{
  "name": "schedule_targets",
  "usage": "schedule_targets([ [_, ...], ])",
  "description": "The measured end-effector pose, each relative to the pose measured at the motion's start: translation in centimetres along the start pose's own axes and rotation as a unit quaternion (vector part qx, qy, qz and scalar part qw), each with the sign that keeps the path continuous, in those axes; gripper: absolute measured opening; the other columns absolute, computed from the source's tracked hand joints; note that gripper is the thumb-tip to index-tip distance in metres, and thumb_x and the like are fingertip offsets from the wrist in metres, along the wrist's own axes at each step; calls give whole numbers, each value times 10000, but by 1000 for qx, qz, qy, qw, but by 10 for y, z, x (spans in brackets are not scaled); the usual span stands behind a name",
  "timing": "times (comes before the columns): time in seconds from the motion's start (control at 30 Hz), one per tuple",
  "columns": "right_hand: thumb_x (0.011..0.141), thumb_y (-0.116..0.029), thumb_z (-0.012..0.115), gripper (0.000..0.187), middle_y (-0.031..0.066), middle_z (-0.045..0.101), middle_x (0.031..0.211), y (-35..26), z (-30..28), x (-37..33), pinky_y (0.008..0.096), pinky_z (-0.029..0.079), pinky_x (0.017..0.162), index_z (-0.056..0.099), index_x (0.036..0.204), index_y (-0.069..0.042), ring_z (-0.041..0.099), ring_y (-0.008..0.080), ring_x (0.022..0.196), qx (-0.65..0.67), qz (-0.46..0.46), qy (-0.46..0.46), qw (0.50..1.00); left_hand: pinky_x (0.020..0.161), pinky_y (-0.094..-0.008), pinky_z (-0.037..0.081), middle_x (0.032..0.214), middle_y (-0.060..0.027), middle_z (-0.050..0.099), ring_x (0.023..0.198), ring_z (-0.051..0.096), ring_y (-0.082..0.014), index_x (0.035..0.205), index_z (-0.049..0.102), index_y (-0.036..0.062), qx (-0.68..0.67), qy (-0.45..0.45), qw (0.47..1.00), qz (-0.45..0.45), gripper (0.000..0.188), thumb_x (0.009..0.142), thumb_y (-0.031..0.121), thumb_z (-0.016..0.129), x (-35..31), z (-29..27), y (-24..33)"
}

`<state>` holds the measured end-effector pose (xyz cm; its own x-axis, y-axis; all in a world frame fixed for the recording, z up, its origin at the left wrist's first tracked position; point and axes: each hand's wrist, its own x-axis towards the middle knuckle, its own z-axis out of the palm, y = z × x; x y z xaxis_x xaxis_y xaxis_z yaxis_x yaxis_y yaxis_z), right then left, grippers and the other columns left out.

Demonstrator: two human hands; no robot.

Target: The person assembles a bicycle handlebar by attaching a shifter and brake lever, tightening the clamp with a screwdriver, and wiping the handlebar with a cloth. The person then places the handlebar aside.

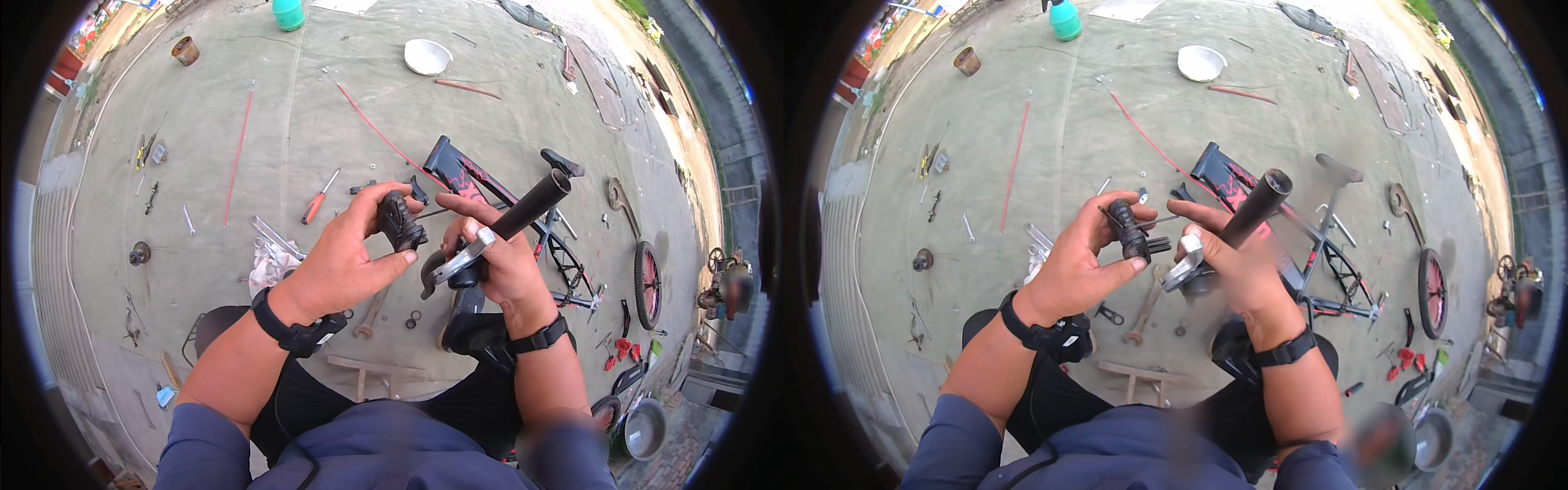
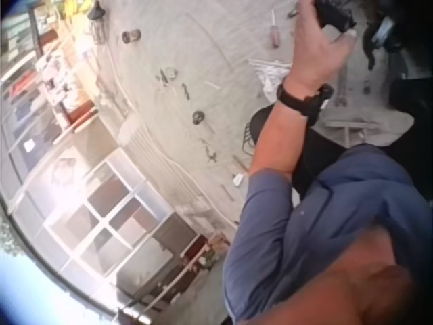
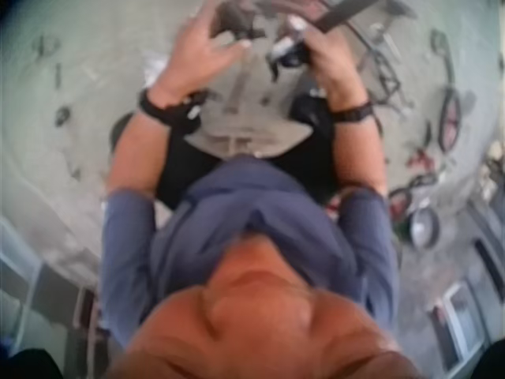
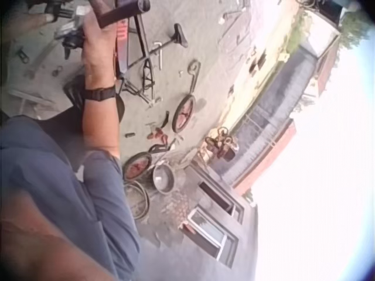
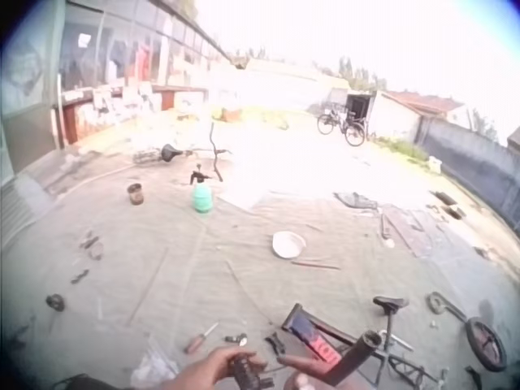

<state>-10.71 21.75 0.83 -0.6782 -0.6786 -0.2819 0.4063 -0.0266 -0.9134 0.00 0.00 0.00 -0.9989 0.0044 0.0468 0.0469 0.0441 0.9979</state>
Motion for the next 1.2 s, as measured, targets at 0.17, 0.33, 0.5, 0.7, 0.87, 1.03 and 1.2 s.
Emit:
schedule_targets([
  [0.17,992,-213,709,358,52,750,1041,4,8,-3,281,534,770,693,1299,-31,662,111,875,-16,23,23,999,1067,-384,486,1314,-162,629,1191,639,-246,1490,425,26,30,-1,999,-27,726,861,87,783,-4,5,5],
  [0.33,978,-156,693,286,61,759,1081,2,4,-1,276,529,790,716,1233,-29,650,102,901,-11,31,36,999,1089,-384,475,1340,-154,608,1202,638,-220,1508,397,11,54,10,998,-7,734,875,80,761,-3,0,5],
  [0.5,959,-176,730,243,138,728,948,-3,5,-5,309,548,725,683,1077,31,671,167,800,-33,36,36,998,1016,-352,512,1353,-153,604,1185,647,-209,1513,379,-4,-78,7,995,-56,638,946,79,657,-5,4,14],
  [0.7,887,-132,835,220,16,713,905,4,-3,-3,251,508,735,716,1024,-8,631,89,817,-95,13,-55,994,804,-298,556,1265,-154,631,986,683,-179,1474,433,-9,-260,-8,958,-118,459,1079,213,511,-5,0,7],
  [0.87,840,-137,875,408,13,661,994,5,0,0,257,494,807,634,1154,-37,611,93,910,-8,-25,-65,998,617,-298,551,1149,-206,674,814,707,-234,1421,486,-11,-371,-7,912,-172,483,1097,346,446,-2,2,1],
  [1.03,814,-96,865,718,96,663,1051,2,11,1,304,542,697,512,1436,-21,679,166,818,36,-17,-24,999,548,-290,560,1082,-200,694,729,722,-233,1387,518,-14,-454,-55,863,-213,530,1107,420,399,-3,3,-7],
  [1.2,830,-127,861,793,122,661,1083,4,5,0,336,583,725,463,1510,-40,726,211,858,-49,-23,-35,998,545,-286,562,1051,-167,719,733,733,-218,1334,567,1,-529,-75,808,-250,503,1136,403,340,-4,7,-11],
])
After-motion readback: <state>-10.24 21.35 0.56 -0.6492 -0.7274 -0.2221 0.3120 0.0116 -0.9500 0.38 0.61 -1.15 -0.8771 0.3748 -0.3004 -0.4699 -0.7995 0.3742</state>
